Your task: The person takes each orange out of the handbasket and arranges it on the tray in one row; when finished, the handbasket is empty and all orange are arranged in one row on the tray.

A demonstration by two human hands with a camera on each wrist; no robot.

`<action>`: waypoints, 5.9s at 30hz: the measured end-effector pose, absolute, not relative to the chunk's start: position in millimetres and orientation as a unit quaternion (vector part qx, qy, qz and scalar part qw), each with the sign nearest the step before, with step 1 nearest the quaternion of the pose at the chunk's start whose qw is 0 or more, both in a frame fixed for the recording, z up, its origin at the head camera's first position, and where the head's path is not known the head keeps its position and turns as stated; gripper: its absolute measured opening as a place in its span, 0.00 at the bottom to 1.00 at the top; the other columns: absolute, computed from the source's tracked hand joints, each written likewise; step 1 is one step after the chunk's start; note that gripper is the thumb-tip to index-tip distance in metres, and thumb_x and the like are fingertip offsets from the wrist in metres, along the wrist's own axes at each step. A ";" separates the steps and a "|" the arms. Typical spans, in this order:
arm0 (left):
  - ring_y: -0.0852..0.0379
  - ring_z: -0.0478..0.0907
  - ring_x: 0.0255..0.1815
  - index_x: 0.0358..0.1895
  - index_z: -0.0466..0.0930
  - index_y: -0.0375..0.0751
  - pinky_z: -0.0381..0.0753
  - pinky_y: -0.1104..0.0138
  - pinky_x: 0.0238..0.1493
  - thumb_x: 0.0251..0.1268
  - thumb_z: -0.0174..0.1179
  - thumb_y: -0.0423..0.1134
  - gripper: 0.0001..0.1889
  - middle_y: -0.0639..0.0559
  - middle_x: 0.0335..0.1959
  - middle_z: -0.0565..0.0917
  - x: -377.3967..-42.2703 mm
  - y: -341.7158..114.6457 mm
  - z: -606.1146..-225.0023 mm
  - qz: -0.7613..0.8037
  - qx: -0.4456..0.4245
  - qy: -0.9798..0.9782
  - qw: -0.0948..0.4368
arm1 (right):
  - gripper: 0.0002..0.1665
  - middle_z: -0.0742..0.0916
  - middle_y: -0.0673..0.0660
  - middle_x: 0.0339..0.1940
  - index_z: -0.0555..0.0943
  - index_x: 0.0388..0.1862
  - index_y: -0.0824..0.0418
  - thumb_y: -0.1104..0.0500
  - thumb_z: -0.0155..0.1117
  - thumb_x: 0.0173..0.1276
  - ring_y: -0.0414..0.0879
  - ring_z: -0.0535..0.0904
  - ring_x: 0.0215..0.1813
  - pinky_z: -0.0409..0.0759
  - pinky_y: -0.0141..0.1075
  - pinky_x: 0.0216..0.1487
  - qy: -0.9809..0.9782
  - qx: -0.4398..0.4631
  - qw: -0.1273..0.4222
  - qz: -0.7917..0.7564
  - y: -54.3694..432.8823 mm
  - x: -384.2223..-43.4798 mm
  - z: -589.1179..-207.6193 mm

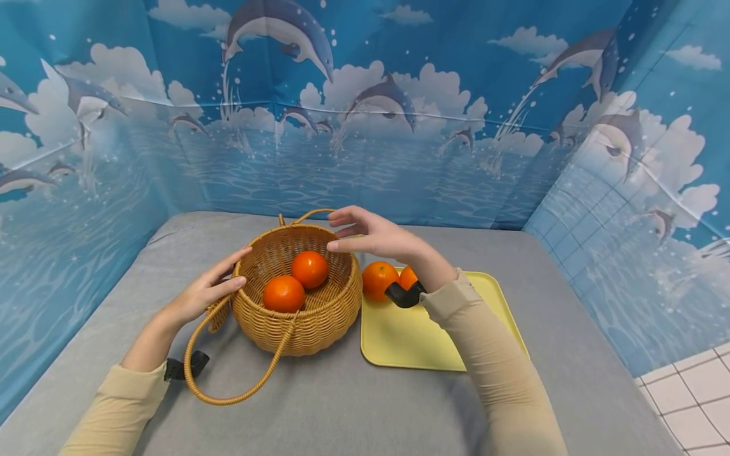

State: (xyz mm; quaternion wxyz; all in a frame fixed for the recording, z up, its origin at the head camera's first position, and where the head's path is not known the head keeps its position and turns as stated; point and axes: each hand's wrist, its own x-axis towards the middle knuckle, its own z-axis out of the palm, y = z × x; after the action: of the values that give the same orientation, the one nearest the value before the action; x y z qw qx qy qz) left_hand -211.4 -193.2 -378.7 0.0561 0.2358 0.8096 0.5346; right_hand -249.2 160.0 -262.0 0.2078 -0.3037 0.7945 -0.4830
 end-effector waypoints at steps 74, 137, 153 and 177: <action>0.47 0.42 0.74 0.74 0.52 0.57 0.50 0.40 0.65 0.71 0.51 0.46 0.31 0.52 0.75 0.45 -211.7 -192.8 -380.0 0.533 0.234 0.811 0.054 | 0.26 0.74 0.54 0.55 0.74 0.55 0.62 0.67 0.69 0.58 0.48 0.69 0.56 0.71 0.40 0.57 0.784 -0.481 0.313 -0.237 69.1 -283.8 -336.1; 0.47 0.42 0.74 0.74 0.52 0.58 0.50 0.41 0.65 0.71 0.51 0.47 0.31 0.52 0.76 0.44 -209.4 -193.7 -378.0 0.534 0.226 0.813 0.055 | 0.36 0.74 0.48 0.58 0.70 0.63 0.52 0.55 0.74 0.55 0.42 0.69 0.55 0.69 0.36 0.55 0.791 -0.518 0.305 -0.114 64.9 -281.4 -338.8; 0.46 0.43 0.74 0.74 0.54 0.54 0.51 0.42 0.65 0.71 0.51 0.44 0.30 0.47 0.75 0.46 -211.5 -191.9 -382.1 0.538 0.237 0.808 0.044 | 0.39 0.74 0.47 0.60 0.69 0.65 0.51 0.51 0.70 0.53 0.41 0.70 0.55 0.72 0.38 0.53 0.818 -0.527 0.146 -0.176 88.3 -273.6 -326.5; 0.47 0.40 0.74 0.74 0.52 0.56 0.51 0.41 0.65 0.72 0.50 0.43 0.30 0.52 0.75 0.44 -210.0 -191.5 -380.5 0.538 0.239 0.807 0.048 | 0.40 0.72 0.61 0.59 0.66 0.61 0.69 0.73 0.70 0.48 0.47 0.72 0.53 0.73 0.38 0.54 0.789 -0.393 -0.023 -0.471 186.2 -216.2 -293.6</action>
State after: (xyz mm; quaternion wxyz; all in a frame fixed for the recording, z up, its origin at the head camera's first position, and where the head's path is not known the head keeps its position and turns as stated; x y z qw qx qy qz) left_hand -210.0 -191.5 -380.5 0.0482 0.2392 0.8066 0.5384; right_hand -216.2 186.2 -293.6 -0.0230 -0.3934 0.7892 -0.4710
